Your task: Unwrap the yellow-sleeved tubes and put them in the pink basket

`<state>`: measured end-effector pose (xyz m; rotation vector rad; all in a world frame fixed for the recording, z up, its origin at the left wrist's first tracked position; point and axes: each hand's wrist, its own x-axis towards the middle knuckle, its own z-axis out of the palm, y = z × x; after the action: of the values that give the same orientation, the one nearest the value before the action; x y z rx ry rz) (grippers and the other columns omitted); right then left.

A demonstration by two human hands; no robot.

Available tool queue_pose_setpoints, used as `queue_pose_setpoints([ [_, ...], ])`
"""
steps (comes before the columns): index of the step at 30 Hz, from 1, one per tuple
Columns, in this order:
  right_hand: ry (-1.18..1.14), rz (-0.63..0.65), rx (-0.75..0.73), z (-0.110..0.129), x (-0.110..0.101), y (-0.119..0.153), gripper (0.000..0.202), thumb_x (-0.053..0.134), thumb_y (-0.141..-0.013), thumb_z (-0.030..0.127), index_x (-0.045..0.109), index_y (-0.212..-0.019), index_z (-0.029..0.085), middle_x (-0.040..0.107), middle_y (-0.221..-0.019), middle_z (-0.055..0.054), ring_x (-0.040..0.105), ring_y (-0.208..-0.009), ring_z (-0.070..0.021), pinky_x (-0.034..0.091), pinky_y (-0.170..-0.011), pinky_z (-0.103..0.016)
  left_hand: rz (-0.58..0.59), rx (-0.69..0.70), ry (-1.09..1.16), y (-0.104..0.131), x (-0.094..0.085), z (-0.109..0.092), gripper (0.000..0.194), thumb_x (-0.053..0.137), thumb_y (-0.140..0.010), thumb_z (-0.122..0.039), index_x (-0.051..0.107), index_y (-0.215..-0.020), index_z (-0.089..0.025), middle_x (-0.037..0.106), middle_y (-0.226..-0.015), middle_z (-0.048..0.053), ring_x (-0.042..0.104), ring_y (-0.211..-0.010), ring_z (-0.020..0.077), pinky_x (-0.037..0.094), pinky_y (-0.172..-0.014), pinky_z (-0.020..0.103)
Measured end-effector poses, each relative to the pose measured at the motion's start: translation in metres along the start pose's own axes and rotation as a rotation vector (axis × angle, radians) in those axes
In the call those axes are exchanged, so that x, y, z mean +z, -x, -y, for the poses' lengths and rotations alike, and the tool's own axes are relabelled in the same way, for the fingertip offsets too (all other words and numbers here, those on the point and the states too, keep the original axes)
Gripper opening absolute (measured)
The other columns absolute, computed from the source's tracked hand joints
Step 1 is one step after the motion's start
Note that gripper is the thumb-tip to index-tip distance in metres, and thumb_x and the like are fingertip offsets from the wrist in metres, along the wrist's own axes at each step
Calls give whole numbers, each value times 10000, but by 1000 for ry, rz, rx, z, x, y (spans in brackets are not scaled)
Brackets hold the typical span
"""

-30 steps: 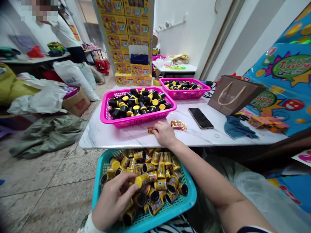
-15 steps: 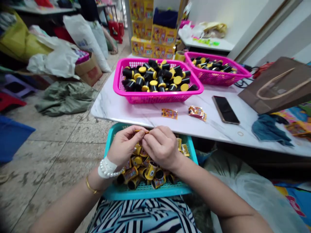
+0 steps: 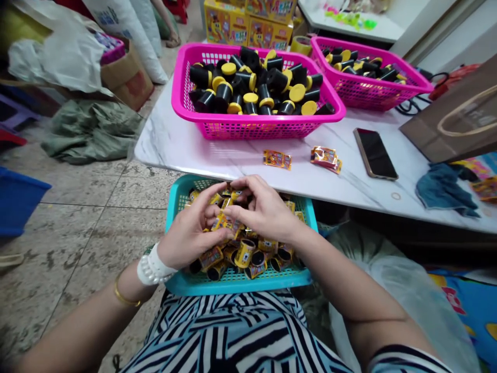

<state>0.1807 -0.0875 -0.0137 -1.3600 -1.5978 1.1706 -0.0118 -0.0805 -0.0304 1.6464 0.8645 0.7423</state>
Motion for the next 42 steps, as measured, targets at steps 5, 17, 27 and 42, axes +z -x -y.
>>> queue_pose_setpoints([
  [5,-133,179,97,4,6,7,484,720,-799,200,563,-1256,187,630,-764,39,588,-581,-79,504,-504,-191,-40,-115,16,4,-1,-7,1005,745,-716,-120,222,-1572,-164,605,-685,-53,561,-547,100,444,-529,207],
  [17,-475,-42,286,2,21,26,313,839,-694,396,671,-808,157,704,-679,12,635,-487,-83,556,-454,-195,-58,-308,340,2,-3,-6,136,765,-737,-250,664,-714,-162,600,-610,-35,523,-546,89,451,-558,221],
  [27,-327,-270,278,-4,35,38,422,667,-843,574,549,-671,207,515,-451,62,471,-322,-75,361,-295,-177,-492,-60,37,23,11,-21,217,583,-930,-298,662,-766,-180,619,-658,-5,537,-576,107,451,-565,226],
  [42,-191,-303,139,-4,39,42,388,646,-881,535,606,-673,210,563,-479,33,517,-360,-104,392,-327,-209,-512,-135,222,33,26,-23,147,649,-883,-296,732,-904,-177,737,-854,51,667,-727,153,519,-599,245],
])
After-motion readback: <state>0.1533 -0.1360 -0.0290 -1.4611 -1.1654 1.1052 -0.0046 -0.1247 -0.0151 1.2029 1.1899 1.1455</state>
